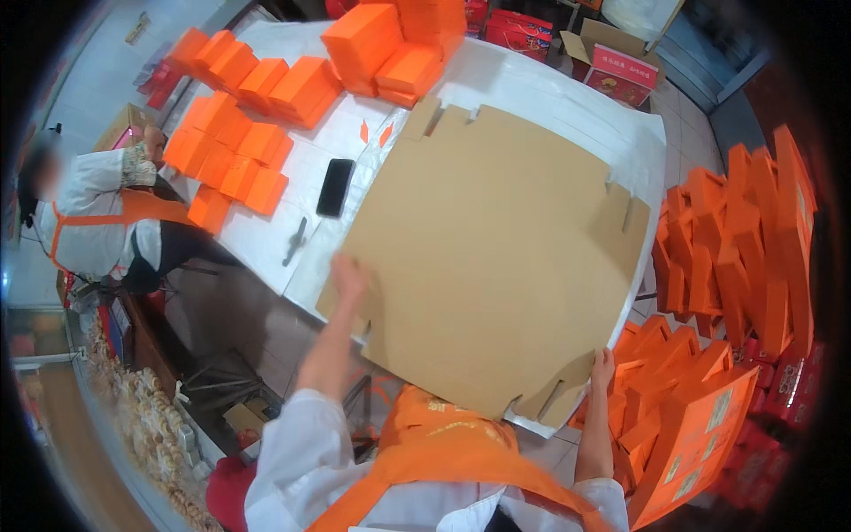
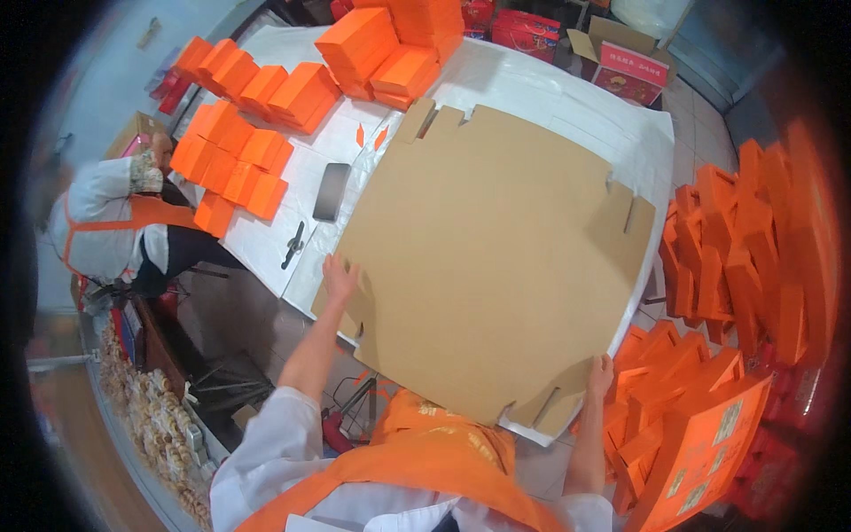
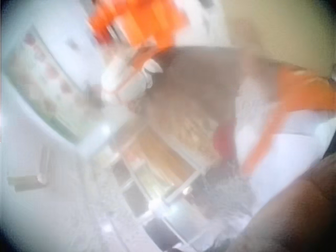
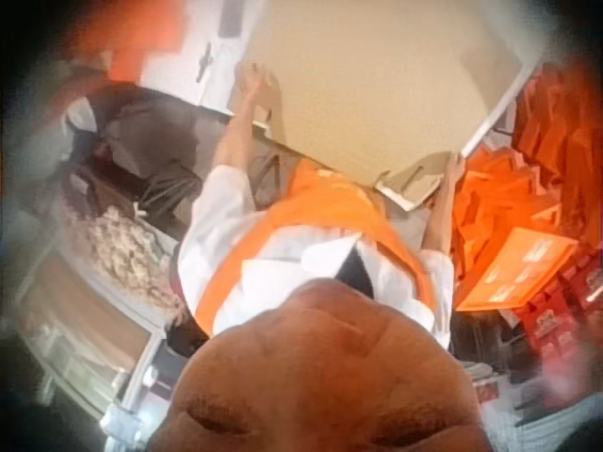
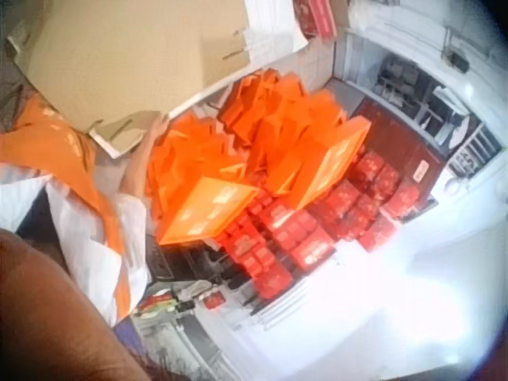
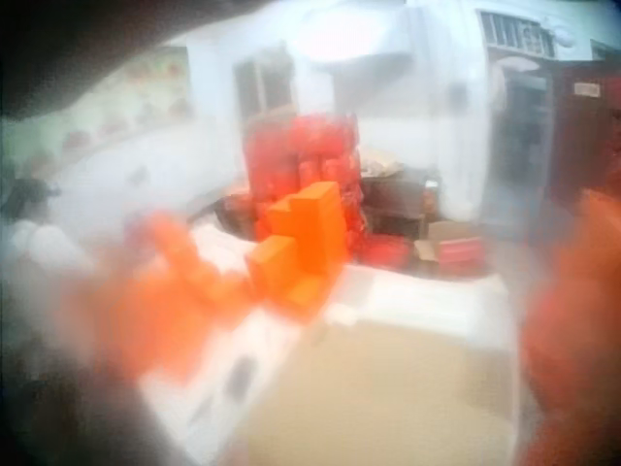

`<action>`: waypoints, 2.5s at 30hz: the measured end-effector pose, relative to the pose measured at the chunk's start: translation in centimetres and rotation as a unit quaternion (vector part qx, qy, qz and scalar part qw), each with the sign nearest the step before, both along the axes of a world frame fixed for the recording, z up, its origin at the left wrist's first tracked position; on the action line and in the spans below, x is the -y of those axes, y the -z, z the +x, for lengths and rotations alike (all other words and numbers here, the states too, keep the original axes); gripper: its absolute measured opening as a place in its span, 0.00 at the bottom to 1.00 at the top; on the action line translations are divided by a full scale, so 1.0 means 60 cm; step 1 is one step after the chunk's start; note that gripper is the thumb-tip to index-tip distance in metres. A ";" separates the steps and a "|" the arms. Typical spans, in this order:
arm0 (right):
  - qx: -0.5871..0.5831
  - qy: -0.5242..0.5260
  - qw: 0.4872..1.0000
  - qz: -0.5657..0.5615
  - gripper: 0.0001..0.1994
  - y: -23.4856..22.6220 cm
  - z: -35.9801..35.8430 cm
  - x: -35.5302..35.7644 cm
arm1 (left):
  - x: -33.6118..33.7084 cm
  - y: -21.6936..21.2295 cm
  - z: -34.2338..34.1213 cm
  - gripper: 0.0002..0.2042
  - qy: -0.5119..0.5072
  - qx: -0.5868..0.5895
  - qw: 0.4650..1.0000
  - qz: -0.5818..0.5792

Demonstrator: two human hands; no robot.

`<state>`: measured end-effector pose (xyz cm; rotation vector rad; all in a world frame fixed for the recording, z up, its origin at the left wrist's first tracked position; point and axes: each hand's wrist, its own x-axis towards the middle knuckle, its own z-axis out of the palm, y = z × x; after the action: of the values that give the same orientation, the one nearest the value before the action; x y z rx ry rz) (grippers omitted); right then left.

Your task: The person assembles orange cardboard boxes by folding the flaps and tucking them into slots to form a rectangular frame. They then pick up smaller orange boxes from a pile and place them into the assembled frame, repeating this process to fill the container.

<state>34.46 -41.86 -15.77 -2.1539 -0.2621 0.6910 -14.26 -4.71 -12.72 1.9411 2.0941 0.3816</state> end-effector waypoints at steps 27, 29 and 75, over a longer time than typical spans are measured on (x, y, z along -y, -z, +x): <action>-0.266 -0.008 0.958 0.110 0.20 -0.292 -0.077 0.013 | -0.089 -0.242 -0.037 0.21 0.212 0.349 0.839 -0.360; -0.239 0.011 0.966 0.094 0.20 -0.227 -0.089 0.059 | -0.056 -0.222 -0.048 0.21 0.183 0.316 0.837 -0.407; 0.335 -0.253 0.906 -0.060 0.25 -0.137 -0.284 0.008 | 0.119 -0.131 -0.106 0.31 0.716 -0.229 0.650 -0.113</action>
<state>17.42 -42.34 -7.55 -2.3991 -1.2032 0.2044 -20.61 -11.83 -4.85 2.8721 0.1026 -0.7196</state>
